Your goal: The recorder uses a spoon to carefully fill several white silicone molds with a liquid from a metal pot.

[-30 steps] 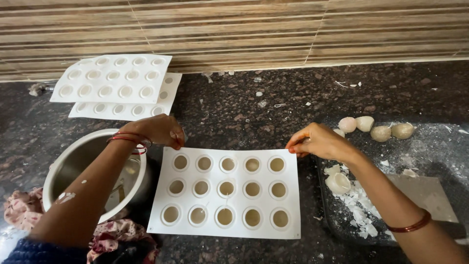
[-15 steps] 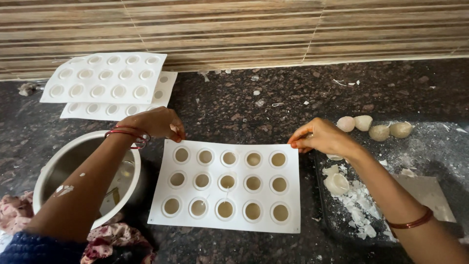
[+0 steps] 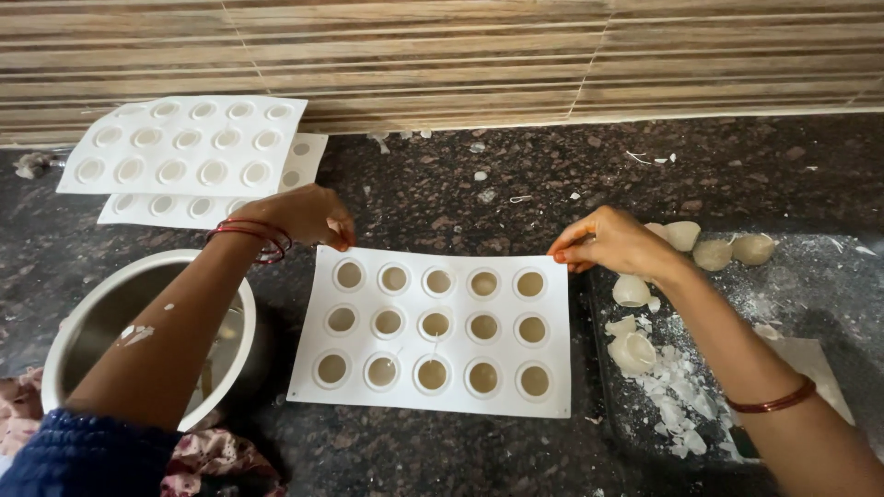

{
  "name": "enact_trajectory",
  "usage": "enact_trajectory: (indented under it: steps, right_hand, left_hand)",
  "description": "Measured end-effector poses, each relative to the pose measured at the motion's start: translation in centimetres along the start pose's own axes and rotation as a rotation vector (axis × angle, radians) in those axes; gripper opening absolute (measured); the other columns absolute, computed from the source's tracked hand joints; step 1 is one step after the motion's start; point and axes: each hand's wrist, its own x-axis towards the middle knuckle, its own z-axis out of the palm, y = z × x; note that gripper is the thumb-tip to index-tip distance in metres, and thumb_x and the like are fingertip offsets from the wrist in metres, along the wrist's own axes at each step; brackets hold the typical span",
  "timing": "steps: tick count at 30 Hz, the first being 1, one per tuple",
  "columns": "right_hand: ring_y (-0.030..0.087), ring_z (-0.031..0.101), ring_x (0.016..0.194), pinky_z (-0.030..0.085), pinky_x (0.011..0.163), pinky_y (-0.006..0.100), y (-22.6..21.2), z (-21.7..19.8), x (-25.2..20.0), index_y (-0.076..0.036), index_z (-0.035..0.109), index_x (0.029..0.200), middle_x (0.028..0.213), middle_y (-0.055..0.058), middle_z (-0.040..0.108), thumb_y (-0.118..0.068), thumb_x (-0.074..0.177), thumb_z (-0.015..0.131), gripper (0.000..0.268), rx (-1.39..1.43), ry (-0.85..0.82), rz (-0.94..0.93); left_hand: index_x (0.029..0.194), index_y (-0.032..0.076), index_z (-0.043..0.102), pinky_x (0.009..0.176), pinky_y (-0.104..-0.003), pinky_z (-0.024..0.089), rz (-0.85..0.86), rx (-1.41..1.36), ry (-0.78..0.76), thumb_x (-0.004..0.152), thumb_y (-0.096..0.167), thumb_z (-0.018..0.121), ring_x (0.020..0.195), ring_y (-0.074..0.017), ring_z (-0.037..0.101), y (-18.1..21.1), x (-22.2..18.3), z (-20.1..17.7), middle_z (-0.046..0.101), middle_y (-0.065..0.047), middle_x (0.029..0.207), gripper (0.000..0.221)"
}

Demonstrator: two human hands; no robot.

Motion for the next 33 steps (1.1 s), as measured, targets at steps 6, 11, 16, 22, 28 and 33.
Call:
enact_trajectory:
  steps: [6,11,16,22,28,33]
  right_hand:
    - [0.016,0.077,0.082,0.064,0.076,0.029,-0.2,-0.8,0.6,-0.004,0.082,0.106,0.094,0.01,0.082,-0.006,0.087,0.074,0.02,0.012,0.024,0.033]
    - [0.015,0.076,0.082,0.064,0.076,0.029,0.5,-1.7,1.6,-0.004,0.082,0.105,0.092,0.01,0.082,-0.007,0.087,0.074,0.02,0.04,0.011,-0.007]
    - [0.015,0.075,0.08,0.063,0.075,0.029,-0.2,-2.4,2.0,-0.004,0.083,0.105,0.09,0.009,0.081,-0.009,0.088,0.075,0.019,0.014,0.052,0.038]
    - [0.016,0.074,0.08,0.062,0.075,0.029,0.6,-3.4,3.6,-0.004,0.082,0.105,0.088,0.009,0.081,-0.008,0.088,0.075,0.019,0.026,0.071,0.036]
    - [0.017,0.077,0.085,0.064,0.079,0.03,1.9,-4.7,5.6,-0.005,0.081,0.107,0.095,0.009,0.082,-0.006,0.087,0.074,0.021,0.003,0.044,0.037]
    - [0.019,0.078,0.086,0.065,0.08,0.031,1.7,-5.5,6.5,-0.004,0.08,0.109,0.099,0.012,0.081,-0.007,0.087,0.074,0.023,-0.041,0.052,0.028]
  left_hand:
    - [0.096,0.018,0.083,0.087,-0.037,0.057,0.092,0.01,0.019,0.076,0.022,0.082,0.098,-0.0205,0.076,-2.3,2.4,0.0,0.082,-0.001,0.097,0.021]
    - [0.099,0.021,0.083,0.086,-0.038,0.057,0.069,0.045,0.036,0.074,0.023,0.083,0.098,-0.0212,0.076,-1.5,3.2,-0.8,0.082,-0.001,0.098,0.025]
    - [0.1,0.021,0.084,0.084,-0.039,0.057,0.084,0.067,0.053,0.073,0.023,0.084,0.096,-0.0225,0.076,-1.5,4.4,-1.3,0.082,-0.002,0.098,0.027]
    - [0.098,0.021,0.084,0.083,-0.038,0.058,0.068,0.036,0.06,0.073,0.02,0.084,0.094,-0.022,0.077,-1.4,5.3,-2.0,0.082,-0.002,0.096,0.025]
    - [0.099,0.022,0.084,0.084,-0.038,0.057,0.066,0.049,0.05,0.075,0.02,0.083,0.095,-0.0225,0.077,-0.7,5.9,-3.0,0.082,-0.003,0.097,0.024]
    - [0.1,0.022,0.084,0.087,-0.038,0.056,0.026,0.032,0.06,0.076,0.02,0.084,0.098,-0.0215,0.076,-0.9,7.0,-3.4,0.082,-0.001,0.1,0.024]
